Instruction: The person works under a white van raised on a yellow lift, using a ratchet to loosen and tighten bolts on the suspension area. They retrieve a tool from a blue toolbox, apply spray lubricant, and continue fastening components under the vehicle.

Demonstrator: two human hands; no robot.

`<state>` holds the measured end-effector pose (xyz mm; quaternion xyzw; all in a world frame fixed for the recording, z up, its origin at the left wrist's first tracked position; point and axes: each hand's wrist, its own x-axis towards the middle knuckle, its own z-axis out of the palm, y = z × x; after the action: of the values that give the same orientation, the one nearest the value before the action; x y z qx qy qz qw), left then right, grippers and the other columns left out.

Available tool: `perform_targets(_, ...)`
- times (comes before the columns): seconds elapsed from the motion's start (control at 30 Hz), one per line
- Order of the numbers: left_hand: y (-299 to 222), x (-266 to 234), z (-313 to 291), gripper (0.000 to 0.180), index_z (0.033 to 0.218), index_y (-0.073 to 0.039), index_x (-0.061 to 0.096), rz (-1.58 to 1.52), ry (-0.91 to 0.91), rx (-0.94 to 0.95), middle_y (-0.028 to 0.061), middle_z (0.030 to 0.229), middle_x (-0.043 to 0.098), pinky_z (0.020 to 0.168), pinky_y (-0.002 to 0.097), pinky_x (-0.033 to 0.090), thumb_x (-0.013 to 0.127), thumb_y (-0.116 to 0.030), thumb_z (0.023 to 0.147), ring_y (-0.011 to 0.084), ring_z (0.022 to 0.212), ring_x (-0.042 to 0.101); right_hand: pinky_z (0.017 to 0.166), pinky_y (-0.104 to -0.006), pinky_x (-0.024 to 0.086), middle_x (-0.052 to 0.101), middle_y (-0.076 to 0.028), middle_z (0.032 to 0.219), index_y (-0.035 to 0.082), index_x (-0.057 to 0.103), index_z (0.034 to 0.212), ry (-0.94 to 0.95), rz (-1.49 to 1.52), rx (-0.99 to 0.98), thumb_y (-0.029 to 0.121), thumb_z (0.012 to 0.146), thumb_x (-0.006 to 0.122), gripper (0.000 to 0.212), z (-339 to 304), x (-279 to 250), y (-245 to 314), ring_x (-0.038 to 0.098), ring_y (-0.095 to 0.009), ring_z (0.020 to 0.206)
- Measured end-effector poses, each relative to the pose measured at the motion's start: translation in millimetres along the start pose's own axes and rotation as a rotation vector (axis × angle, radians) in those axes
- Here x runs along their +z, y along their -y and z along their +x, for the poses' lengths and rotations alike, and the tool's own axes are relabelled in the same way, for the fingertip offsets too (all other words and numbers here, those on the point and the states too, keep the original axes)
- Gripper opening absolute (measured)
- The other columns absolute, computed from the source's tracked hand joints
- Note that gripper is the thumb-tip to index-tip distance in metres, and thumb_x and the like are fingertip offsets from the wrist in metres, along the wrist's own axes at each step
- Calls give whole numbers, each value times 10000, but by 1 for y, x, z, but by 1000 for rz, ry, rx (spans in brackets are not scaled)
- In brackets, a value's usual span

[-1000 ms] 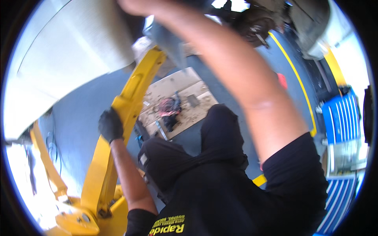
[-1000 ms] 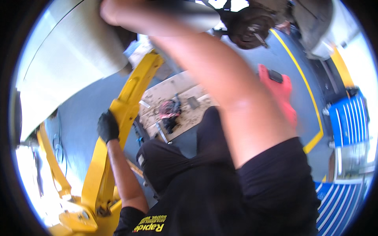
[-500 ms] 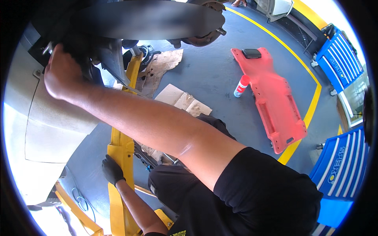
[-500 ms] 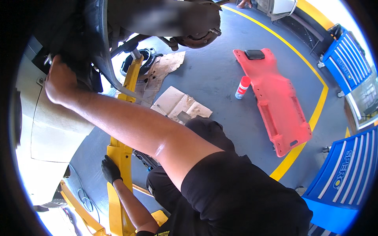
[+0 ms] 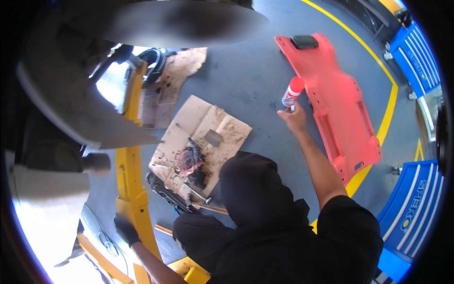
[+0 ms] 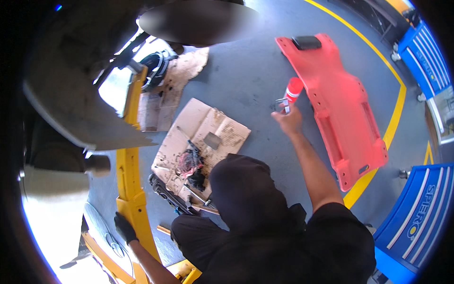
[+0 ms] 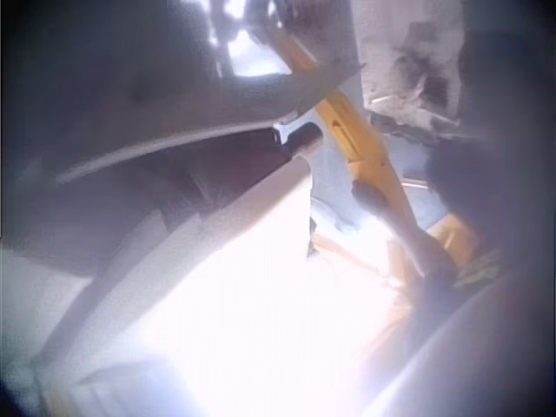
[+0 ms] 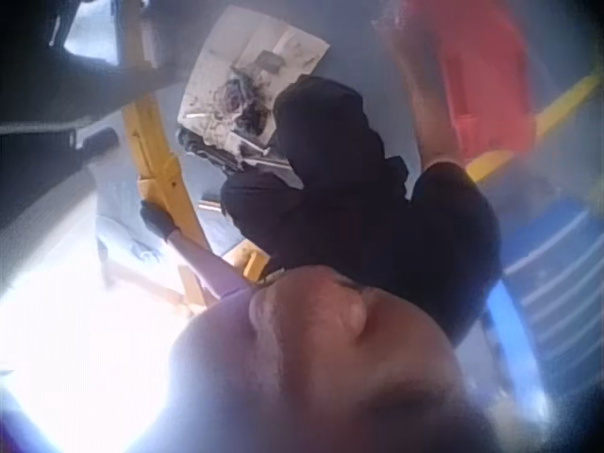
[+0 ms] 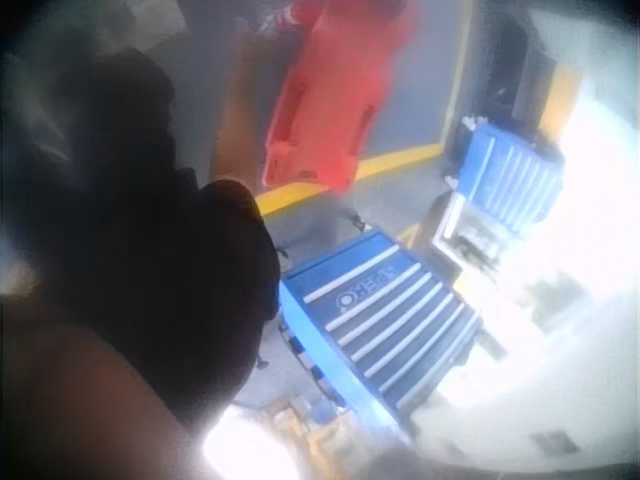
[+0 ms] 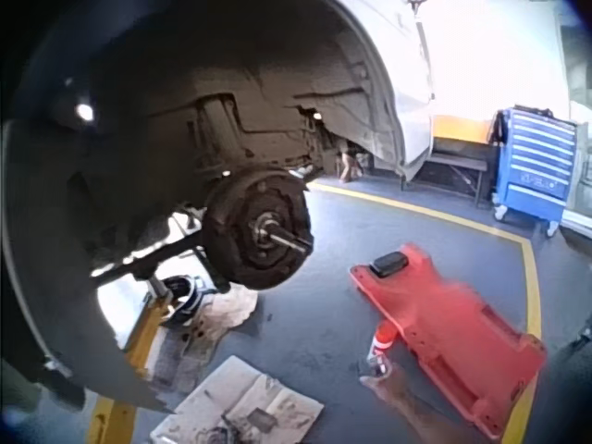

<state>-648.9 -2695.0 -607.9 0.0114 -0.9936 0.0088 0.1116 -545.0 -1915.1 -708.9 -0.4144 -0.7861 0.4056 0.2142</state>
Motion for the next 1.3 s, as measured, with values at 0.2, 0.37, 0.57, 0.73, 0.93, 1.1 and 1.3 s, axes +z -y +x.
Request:
perform_targets(0.2,41,10,-11,480,1149,76,620,-55,-50,-118,255,1071,667,867,461,502,394,-347,1137,374,962,629,1069,-422,455,556,-210,1372,-51,466,1435,-289,-43,116,408,613,985,1075,90,40,-148,518,-309,1327)
perform_targets(0.37,49,-9,-2,506,1050,65,612,-86,-128,-143,219,967,655,835,447,486,407,-390,1131,312,857,573,1091,-421,451,601,-194,1333,-63,446,1424,-258,216,132,405,588,1004,1109,146,85,-171,591,-329,1269)
perform_targets(0.57,-1,3,4,472,1308,59,588,-92,23,-294,234,1218,652,1002,438,466,411,-342,1132,350,1104,617,789,-343,499,660,-44,1085,32,562,1264,-166,638,223,363,772,875,670,153,74,-178,625,-179,891)
perform_targets(0.73,28,-33,-30,318,1169,27,660,-21,-53,-300,200,1074,683,910,441,507,490,-235,1105,335,1002,654,448,-203,302,566,78,792,226,633,1073,69,840,761,520,876,740,370,106,120,-191,420,-39,531)
perform_targets(0.93,-24,-22,-5,297,953,12,599,-200,-68,-470,141,893,606,764,415,460,487,-219,1103,284,816,577,475,-161,331,613,122,881,287,625,1046,-2,900,960,515,921,712,274,194,214,-143,509,-12,644)
perform_targets(1.1,-11,-23,0,284,1066,27,640,-71,-5,-330,151,993,640,835,399,489,497,-217,1095,276,922,621,453,-220,308,693,0,910,160,615,1063,164,1219,773,539,971,692,398,307,276,-44,402,-57,482)
perform_targets(1.3,-7,-19,-16,342,1159,33,660,-285,-62,-416,141,1022,662,895,369,505,504,-267,1103,229,992,640,438,-215,283,763,-187,1018,135,590,965,521,1249,579,374,1030,631,251,226,242,34,359,-44,446)
